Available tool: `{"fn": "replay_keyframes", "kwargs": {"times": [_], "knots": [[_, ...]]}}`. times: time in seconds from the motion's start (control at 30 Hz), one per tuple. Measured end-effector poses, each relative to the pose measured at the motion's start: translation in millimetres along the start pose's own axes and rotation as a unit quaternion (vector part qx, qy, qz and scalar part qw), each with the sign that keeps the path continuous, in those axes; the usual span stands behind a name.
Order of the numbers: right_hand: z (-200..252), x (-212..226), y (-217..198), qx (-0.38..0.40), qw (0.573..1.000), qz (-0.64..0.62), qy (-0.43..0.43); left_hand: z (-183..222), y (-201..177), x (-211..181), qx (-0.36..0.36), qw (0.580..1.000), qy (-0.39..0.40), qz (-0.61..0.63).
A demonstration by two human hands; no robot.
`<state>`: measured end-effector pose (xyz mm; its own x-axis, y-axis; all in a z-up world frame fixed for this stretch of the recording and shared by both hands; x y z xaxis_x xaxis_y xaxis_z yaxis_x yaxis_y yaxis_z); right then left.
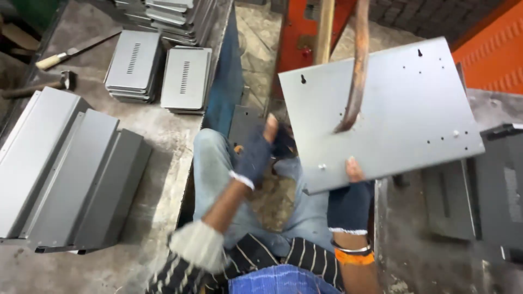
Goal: Spot welding metal enclosure parts and using a hammer to adjust or straighten them.
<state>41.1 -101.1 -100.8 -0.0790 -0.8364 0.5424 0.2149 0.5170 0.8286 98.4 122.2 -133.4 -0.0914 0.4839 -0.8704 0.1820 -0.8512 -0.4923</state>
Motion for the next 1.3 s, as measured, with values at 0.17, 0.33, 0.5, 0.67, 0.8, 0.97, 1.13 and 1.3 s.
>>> {"fn": "replay_keyframes", "kwargs": {"times": [0.17,0.33,0.5,0.67,0.8,0.97,1.13,1.3], "knots": [[7.5,-3.5,-5.8,-0.053,0.998,0.016,0.009,-107.0,-79.1,105.8,-0.261,0.926,0.026,-0.271],[8.1,-2.2,9.3,-0.065,0.997,0.047,-0.007,-162.1,-114.7,147.1,-0.287,0.758,-0.054,-0.583],[8.2,-0.4,0.0,-0.099,0.994,0.038,0.008,-198.6,-63.0,261.7,-0.174,0.701,-0.084,-0.686],[-0.8,-2.7,-17.1,-0.085,0.996,0.028,0.010,-182.1,-142.0,163.3,-0.117,0.825,-0.004,-0.552],[2.5,-3.3,-2.0,-0.070,0.997,0.019,0.018,-172.4,-201.4,135.3,-0.157,0.857,0.021,-0.491],[3.5,-5.5,5.4,-0.041,0.999,0.016,0.010,-200.9,-244.7,230.9,-0.306,0.807,0.087,-0.497],[4.7,-2.8,8.9,-0.025,0.999,0.042,-0.008,-132.9,-255.8,168.9,-0.365,0.914,-0.038,-0.174],[2.1,-5.3,-5.6,-0.043,0.998,0.036,-0.003,-49.3,-187.0,126.5,-0.199,0.890,-0.184,0.367]]}}
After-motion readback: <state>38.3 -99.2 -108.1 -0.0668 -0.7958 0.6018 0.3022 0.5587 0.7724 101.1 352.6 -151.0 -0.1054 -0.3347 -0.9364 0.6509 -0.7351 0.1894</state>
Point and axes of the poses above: each hand's wrist, its own z-axis away from the middle knuckle, its own y-axis out of the palm, x = y × z, the point moved 2 cm from there along -z, towards the middle knuckle, and after that the axes turned 15 degrees about -z, right-handed, at the moved point
